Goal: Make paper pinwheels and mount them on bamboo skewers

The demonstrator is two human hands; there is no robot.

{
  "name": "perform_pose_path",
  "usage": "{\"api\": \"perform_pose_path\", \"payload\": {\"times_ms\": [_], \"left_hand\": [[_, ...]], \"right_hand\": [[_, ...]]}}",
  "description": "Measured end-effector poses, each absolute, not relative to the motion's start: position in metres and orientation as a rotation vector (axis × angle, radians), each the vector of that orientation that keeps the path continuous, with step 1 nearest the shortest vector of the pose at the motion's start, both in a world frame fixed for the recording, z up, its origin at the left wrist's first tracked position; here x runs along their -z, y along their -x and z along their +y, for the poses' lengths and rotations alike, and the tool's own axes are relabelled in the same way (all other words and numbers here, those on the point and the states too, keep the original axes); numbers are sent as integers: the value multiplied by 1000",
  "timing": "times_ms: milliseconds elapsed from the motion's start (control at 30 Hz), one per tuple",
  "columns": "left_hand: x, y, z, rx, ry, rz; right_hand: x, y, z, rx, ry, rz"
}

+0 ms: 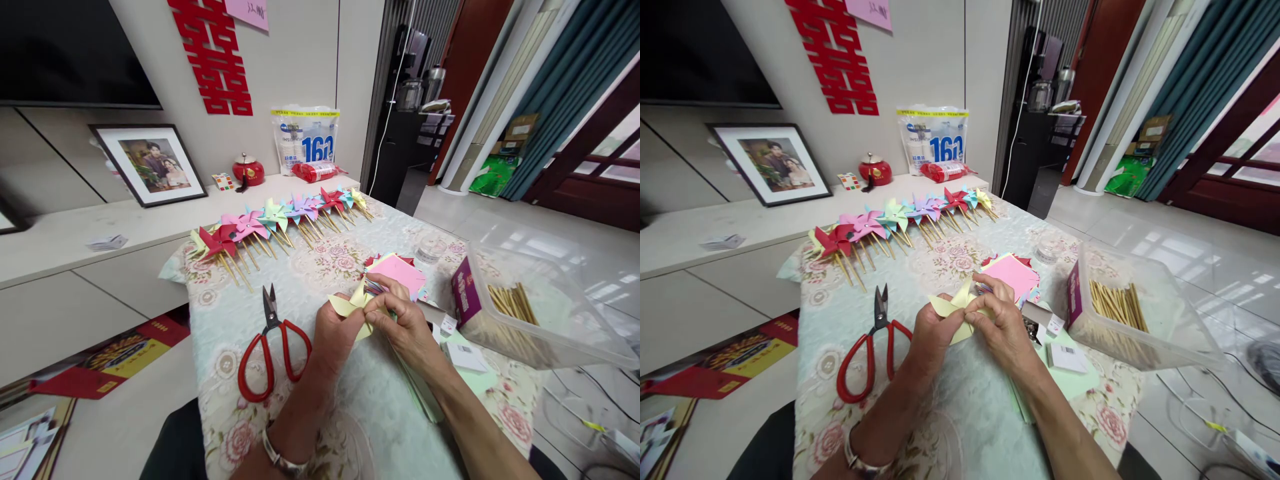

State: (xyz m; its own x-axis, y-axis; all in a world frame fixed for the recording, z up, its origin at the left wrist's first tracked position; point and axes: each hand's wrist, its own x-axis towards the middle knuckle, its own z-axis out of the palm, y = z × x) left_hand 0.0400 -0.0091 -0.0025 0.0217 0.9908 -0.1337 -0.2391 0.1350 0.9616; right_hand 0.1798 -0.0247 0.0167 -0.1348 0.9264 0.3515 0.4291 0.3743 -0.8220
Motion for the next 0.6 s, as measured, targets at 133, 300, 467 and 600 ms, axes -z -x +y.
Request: {"api": "perform_pose_path", "payload": {"times_ms": [133, 300, 467, 600], "left_hand": [[5, -40, -9, -1228, -939, 1096], [4, -41, -9, -1248, -992, 1110], [5, -41, -9, -1265, -1013, 1128], [7, -40, -10, -1281, -1050, 1131]], "right_hand": [[-16, -180, -23, -686, 1203, -1715], [-13, -180, -22, -637, 1204, -1705], [-14, -180, -22, -627, 1186, -1718], [-14, -180, -23, -639, 1197, -1709]]}}
